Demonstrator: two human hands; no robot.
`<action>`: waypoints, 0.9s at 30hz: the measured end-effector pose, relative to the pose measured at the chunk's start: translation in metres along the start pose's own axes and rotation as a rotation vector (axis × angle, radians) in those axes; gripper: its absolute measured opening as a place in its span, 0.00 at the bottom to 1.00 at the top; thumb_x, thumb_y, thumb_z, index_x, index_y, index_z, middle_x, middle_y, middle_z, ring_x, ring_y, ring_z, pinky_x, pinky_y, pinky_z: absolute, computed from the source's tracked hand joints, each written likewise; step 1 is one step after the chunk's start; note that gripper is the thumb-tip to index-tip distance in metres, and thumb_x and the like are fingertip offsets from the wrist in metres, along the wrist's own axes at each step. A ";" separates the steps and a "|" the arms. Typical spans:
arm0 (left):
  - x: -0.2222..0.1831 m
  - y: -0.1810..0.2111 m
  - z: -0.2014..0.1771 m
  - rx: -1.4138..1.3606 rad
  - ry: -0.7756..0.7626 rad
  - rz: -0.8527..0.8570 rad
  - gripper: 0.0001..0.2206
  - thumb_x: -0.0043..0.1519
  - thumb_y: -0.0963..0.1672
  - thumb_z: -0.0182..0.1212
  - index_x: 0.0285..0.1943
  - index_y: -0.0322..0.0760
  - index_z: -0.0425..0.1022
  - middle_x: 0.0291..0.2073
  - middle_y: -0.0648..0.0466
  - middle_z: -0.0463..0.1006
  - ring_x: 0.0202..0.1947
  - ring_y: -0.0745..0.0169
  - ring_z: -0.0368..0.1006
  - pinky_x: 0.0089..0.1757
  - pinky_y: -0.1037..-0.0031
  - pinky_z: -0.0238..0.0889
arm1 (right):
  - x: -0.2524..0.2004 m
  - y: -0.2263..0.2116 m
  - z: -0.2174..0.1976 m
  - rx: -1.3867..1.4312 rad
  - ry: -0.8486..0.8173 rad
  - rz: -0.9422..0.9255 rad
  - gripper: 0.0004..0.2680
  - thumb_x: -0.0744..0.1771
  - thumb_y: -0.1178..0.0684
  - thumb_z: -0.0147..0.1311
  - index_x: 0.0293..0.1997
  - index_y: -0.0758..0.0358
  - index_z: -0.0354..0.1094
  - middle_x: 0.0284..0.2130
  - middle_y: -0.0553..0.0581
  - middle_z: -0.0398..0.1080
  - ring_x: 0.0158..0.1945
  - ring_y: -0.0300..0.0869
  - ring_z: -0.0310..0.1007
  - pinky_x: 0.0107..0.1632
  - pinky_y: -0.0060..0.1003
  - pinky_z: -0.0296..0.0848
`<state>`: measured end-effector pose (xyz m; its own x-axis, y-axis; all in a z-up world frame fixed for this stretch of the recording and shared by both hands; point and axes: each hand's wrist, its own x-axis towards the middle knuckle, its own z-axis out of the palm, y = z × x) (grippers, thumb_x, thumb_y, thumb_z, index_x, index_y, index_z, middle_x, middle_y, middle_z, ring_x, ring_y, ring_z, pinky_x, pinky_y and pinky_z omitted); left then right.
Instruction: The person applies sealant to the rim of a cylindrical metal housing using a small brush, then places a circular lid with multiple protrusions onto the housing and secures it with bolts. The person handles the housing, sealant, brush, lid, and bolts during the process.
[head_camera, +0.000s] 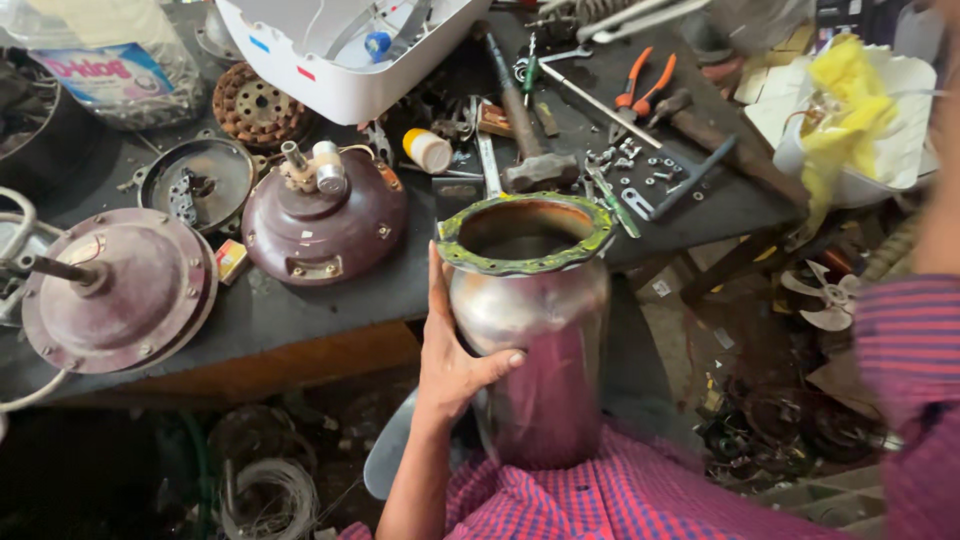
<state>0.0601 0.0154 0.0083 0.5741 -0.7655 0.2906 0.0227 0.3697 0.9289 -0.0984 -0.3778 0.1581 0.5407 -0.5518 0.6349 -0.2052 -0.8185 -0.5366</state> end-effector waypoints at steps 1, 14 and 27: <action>0.000 0.000 0.000 0.019 0.000 -0.004 0.70 0.42 0.59 0.79 0.84 0.29 0.28 0.81 0.37 0.49 0.79 0.46 0.52 0.71 0.62 0.49 | -0.010 -0.006 -0.002 0.026 0.007 0.009 0.18 0.77 0.40 0.46 0.45 0.65 0.74 0.28 0.56 0.74 0.28 0.45 0.75 0.33 0.39 0.70; 0.000 -0.003 -0.002 0.030 -0.015 0.022 0.70 0.43 0.58 0.79 0.85 0.28 0.28 0.82 0.35 0.47 0.81 0.45 0.50 0.73 0.61 0.46 | -0.033 -0.066 0.011 0.247 -0.017 0.065 0.17 0.76 0.40 0.46 0.44 0.64 0.74 0.27 0.57 0.74 0.26 0.43 0.73 0.30 0.38 0.69; 0.000 -0.001 -0.003 0.025 -0.007 0.008 0.70 0.43 0.60 0.78 0.85 0.32 0.27 0.80 0.35 0.51 0.77 0.44 0.56 0.70 0.61 0.52 | -0.003 -0.126 0.043 0.239 -0.469 0.074 0.17 0.74 0.39 0.45 0.43 0.64 0.74 0.26 0.57 0.74 0.23 0.42 0.72 0.27 0.36 0.68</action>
<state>0.0625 0.0169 0.0070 0.5682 -0.7664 0.2996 -0.0027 0.3624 0.9320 -0.0396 -0.2660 0.2000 0.8499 -0.4310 0.3032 -0.0946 -0.6908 -0.7168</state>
